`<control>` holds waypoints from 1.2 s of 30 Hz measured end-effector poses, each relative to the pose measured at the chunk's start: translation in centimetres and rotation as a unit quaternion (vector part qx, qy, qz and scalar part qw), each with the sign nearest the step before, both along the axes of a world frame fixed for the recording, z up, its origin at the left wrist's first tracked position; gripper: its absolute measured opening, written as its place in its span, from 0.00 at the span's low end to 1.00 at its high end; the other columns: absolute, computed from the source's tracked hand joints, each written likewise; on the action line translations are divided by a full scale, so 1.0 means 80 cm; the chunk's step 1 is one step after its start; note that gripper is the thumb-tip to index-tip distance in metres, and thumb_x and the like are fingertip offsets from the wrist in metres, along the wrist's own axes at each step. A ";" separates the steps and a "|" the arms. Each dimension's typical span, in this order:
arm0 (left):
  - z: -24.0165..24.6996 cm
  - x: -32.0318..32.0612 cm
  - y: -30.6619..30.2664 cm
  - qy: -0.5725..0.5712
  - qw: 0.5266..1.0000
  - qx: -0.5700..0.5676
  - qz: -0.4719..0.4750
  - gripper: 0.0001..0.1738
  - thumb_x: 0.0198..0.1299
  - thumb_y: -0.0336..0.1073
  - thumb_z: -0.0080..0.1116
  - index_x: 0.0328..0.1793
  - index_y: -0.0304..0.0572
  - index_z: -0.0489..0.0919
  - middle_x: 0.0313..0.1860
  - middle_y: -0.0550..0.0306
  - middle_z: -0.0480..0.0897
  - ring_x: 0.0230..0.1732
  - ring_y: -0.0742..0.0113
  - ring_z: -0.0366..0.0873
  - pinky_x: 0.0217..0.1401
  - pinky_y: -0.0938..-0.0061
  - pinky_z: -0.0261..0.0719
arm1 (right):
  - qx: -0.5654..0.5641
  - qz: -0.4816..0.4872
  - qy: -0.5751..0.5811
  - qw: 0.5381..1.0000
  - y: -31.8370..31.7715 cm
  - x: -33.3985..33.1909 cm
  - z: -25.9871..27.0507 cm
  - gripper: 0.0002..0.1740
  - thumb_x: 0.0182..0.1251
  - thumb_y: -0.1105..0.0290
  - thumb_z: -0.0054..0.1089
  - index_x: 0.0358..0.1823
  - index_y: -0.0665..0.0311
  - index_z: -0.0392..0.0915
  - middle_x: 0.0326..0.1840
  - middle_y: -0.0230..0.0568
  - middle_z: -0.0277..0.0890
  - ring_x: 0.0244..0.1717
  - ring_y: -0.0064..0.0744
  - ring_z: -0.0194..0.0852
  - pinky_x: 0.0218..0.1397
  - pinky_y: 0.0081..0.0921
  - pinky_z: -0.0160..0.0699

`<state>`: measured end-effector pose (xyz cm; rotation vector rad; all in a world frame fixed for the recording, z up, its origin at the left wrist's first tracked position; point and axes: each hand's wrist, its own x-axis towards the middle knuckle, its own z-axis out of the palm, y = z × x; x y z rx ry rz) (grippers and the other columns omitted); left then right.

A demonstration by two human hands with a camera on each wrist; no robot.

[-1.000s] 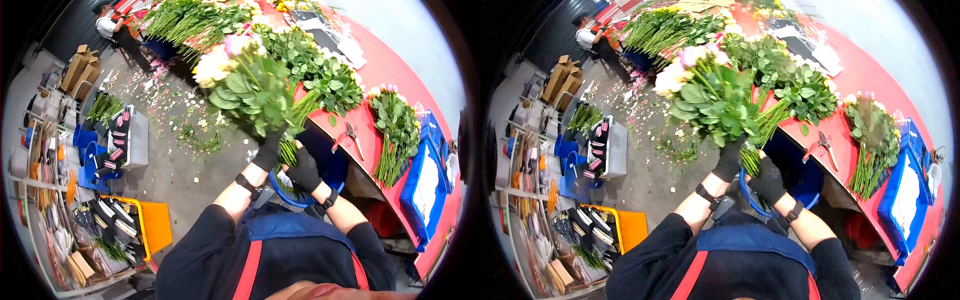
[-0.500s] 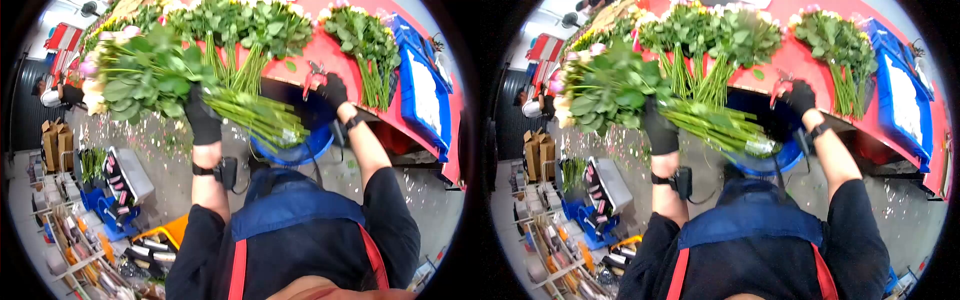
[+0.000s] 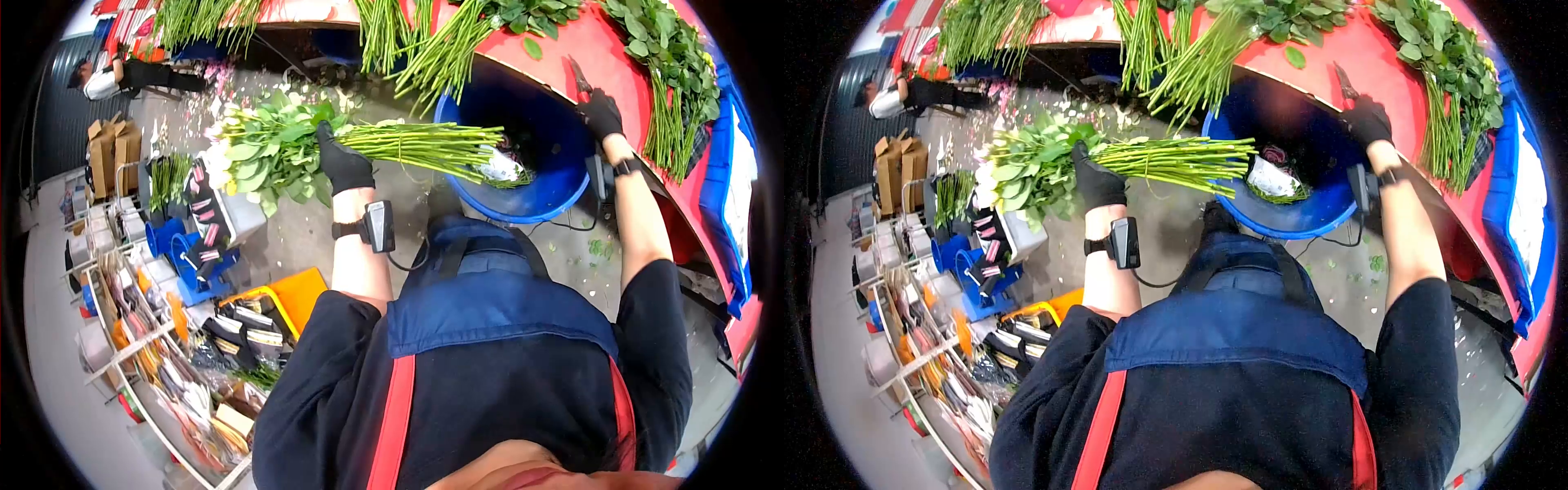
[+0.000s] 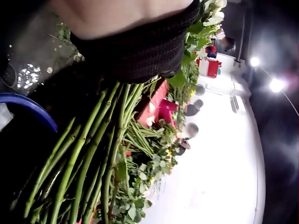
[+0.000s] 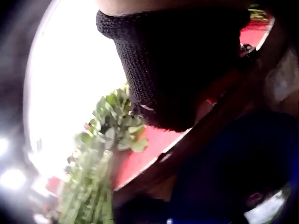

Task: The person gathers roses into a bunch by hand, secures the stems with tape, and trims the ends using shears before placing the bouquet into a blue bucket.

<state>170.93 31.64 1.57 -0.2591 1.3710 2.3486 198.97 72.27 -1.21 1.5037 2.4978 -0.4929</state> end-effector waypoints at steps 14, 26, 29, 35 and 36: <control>-0.131 0.079 0.033 -0.167 0.977 0.044 0.125 0.33 0.59 0.59 0.56 0.60 0.41 0.71 0.55 0.51 0.74 0.51 0.55 0.73 0.57 0.59 0.72 | -0.695 -0.094 0.298 0.648 -0.297 0.058 0.064 0.17 0.57 0.54 0.63 0.38 0.58 0.73 0.31 0.26 0.68 0.32 0.19 0.64 0.38 0.20 0.64; -0.118 0.105 0.075 -0.078 0.983 0.045 0.159 0.32 0.60 0.59 0.54 0.59 0.43 0.73 0.58 0.50 0.75 0.53 0.52 0.74 0.59 0.57 0.71 | -0.635 -0.099 0.283 0.712 -0.317 0.090 0.038 0.21 0.55 0.54 0.61 0.40 0.64 0.74 0.32 0.31 0.70 0.34 0.23 0.67 0.40 0.23 0.66; -0.138 0.111 0.066 -0.081 0.982 0.024 0.168 0.24 0.64 0.56 0.51 0.51 0.43 0.75 0.46 0.54 0.77 0.46 0.58 0.76 0.52 0.62 0.76 | -0.644 -0.149 0.346 0.665 -0.315 0.069 0.033 0.23 0.54 0.53 0.63 0.42 0.64 0.74 0.32 0.31 0.70 0.35 0.23 0.67 0.40 0.23 0.66; -0.142 0.125 0.064 -0.017 0.986 -0.059 0.158 0.21 0.67 0.55 0.48 0.44 0.44 0.75 0.36 0.56 0.77 0.38 0.61 0.77 0.44 0.65 0.78 | -0.636 -0.178 0.356 0.661 -0.317 0.059 0.031 0.24 0.55 0.54 0.65 0.46 0.63 0.73 0.27 0.32 0.73 0.27 0.23 0.74 0.29 0.22 0.74; -0.148 0.125 0.062 0.006 0.986 -0.074 0.149 0.22 0.67 0.56 0.48 0.43 0.43 0.75 0.36 0.56 0.77 0.37 0.61 0.77 0.44 0.65 0.78 | -0.632 -0.161 0.347 0.674 -0.316 0.058 0.035 0.23 0.55 0.54 0.65 0.44 0.62 0.73 0.26 0.32 0.72 0.26 0.23 0.73 0.29 0.22 0.73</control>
